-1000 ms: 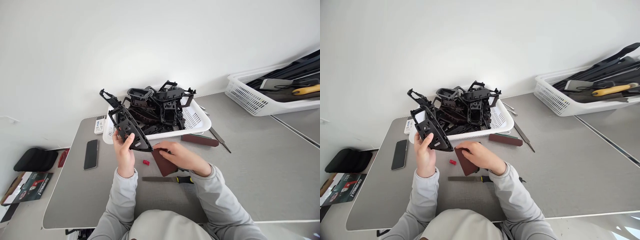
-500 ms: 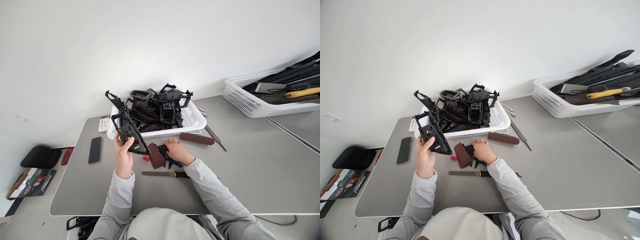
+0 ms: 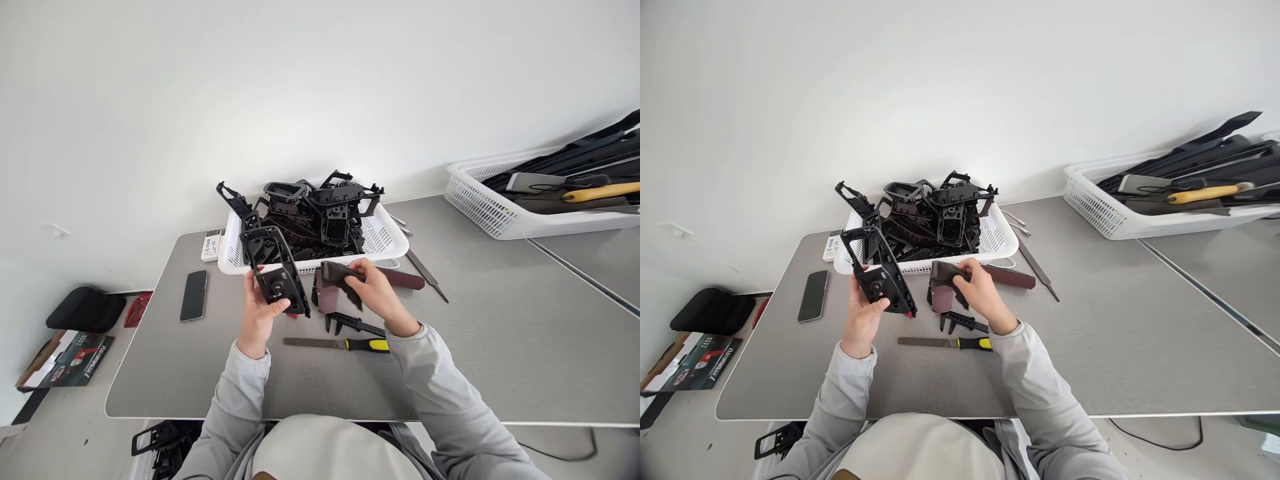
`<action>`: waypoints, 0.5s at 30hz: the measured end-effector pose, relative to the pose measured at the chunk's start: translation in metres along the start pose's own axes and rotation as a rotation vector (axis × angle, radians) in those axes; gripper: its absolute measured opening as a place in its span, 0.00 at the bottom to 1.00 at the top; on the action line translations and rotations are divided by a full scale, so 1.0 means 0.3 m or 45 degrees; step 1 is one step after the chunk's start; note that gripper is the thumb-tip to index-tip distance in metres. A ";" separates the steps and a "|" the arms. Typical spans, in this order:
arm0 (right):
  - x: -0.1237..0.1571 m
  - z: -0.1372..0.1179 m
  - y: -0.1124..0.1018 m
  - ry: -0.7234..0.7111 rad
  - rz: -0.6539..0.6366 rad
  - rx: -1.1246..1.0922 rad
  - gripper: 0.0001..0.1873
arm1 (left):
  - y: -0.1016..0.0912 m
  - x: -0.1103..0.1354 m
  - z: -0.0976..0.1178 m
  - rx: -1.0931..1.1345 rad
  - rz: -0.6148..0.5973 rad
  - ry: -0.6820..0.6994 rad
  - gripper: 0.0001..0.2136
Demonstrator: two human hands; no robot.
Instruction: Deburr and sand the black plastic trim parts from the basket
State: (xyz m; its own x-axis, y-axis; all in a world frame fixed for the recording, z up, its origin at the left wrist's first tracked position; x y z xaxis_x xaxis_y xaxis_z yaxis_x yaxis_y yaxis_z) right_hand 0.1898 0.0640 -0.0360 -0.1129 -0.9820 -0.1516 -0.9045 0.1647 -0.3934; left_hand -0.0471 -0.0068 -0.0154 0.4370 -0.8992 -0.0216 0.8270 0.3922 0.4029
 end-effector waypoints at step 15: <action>0.107 -0.176 0.052 0.505 -0.437 -0.850 0.14 | 0.054 0.036 0.049 -0.738 -0.629 1.180 0.16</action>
State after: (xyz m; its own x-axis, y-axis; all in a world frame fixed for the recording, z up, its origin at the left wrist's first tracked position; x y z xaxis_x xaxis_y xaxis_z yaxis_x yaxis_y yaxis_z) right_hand 0.1505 0.0301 0.0008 0.1891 -0.9478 0.2566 -0.9538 -0.1152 0.2773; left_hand -0.0341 -0.0128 0.0043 -0.0806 -0.5885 -0.8045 0.9094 0.2869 -0.3010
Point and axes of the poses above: each hand's wrist, its own x-axis away from the middle knuckle, its own y-axis out of the palm, z = x × y, the point moved 4 cm from there along -x, towards the middle knuckle, and after that the axes turned 14 degrees about z, right-handed, at the moved point
